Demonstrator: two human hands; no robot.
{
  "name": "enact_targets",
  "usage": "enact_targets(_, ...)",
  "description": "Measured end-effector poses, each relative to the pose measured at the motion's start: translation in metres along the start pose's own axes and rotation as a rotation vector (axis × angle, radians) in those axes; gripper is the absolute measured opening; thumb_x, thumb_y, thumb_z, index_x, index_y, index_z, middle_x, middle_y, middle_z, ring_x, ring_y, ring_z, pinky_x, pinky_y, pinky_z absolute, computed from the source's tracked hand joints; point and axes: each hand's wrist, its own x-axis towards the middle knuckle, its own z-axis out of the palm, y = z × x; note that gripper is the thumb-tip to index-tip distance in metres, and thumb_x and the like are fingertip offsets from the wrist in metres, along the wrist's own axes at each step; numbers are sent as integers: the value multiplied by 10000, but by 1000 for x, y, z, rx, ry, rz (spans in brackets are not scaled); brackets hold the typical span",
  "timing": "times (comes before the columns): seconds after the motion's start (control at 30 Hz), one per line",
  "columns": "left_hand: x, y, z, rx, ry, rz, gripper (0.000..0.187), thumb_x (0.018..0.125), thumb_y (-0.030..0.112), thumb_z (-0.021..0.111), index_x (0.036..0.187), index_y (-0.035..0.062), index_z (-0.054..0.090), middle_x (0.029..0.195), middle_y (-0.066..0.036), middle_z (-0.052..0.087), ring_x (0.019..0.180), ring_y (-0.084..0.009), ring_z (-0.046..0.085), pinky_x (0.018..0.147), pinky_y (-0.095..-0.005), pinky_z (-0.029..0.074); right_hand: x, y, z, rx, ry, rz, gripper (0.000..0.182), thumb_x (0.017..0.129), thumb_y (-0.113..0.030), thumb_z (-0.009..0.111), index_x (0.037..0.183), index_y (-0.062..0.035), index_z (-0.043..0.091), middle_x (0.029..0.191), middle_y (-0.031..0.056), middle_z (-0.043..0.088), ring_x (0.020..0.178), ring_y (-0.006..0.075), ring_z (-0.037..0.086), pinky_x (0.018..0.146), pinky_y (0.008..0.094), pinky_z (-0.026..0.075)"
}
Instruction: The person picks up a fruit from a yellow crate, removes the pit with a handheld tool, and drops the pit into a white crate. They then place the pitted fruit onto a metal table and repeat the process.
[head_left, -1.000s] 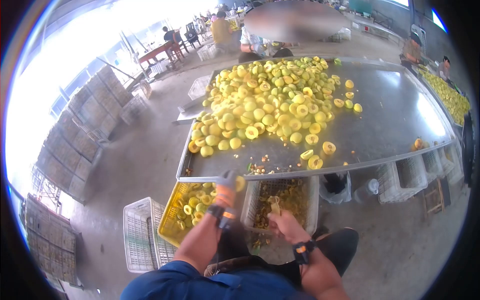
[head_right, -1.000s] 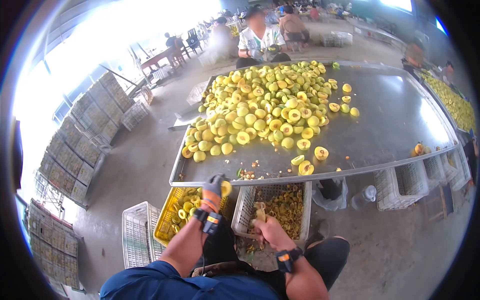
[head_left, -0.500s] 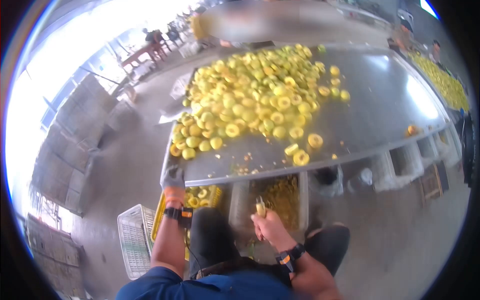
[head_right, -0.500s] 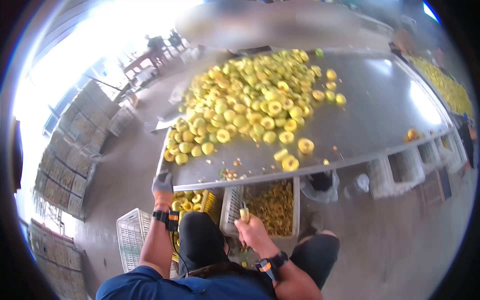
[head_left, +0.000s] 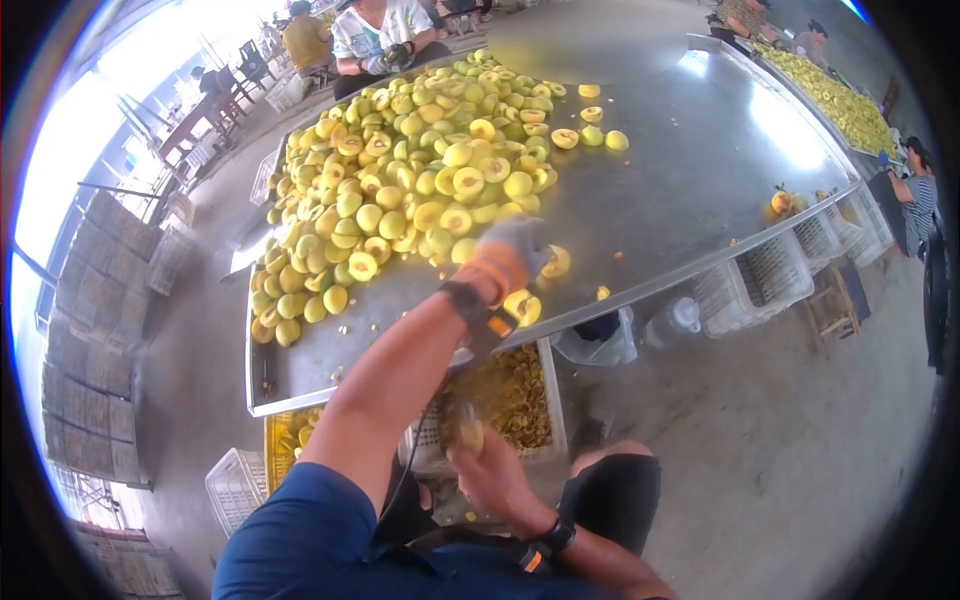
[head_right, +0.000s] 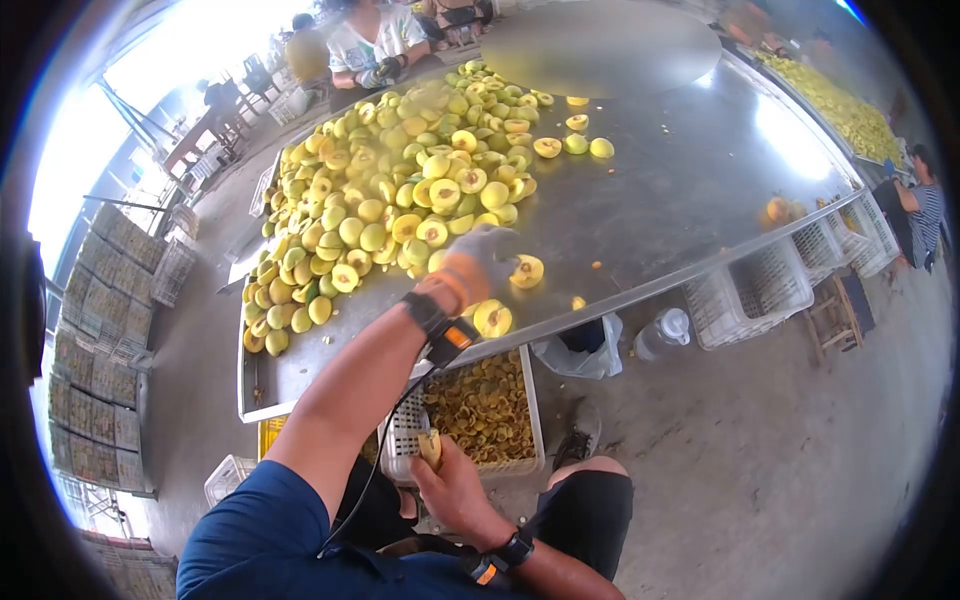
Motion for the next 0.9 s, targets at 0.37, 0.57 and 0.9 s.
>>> enact_targets(0.37,2,-31,9,100,-506,-97,526,810,388,820,1258,123,748,1174,-201,765,1109,-400,719,971,-462,570,0,-21,-9,250,-19,105,164,1014,-114,669,995,-50,519,668,21,547,475,119,530,442,290,425)
enact_targets(0.57,-93,-86,-50,106,-262,-217,505,828,342,821,1263,95,746,1188,-195,758,1135,-383,707,997,-450,560,-6,-3,-1,133,5,57,157,1000,-113,673,981,-40,535,676,23,553,483,122,537,461,303,447)
enact_targets(0.9,-232,-32,-126,-588,20,-312,416,889,97,842,1283,30,725,1227,-114,767,1144,-144,701,1011,-319,554,22,-17,6,-228,188,-316,212,999,-193,708,1010,-3,615,819,8,615,757,117,563,690,321,481)
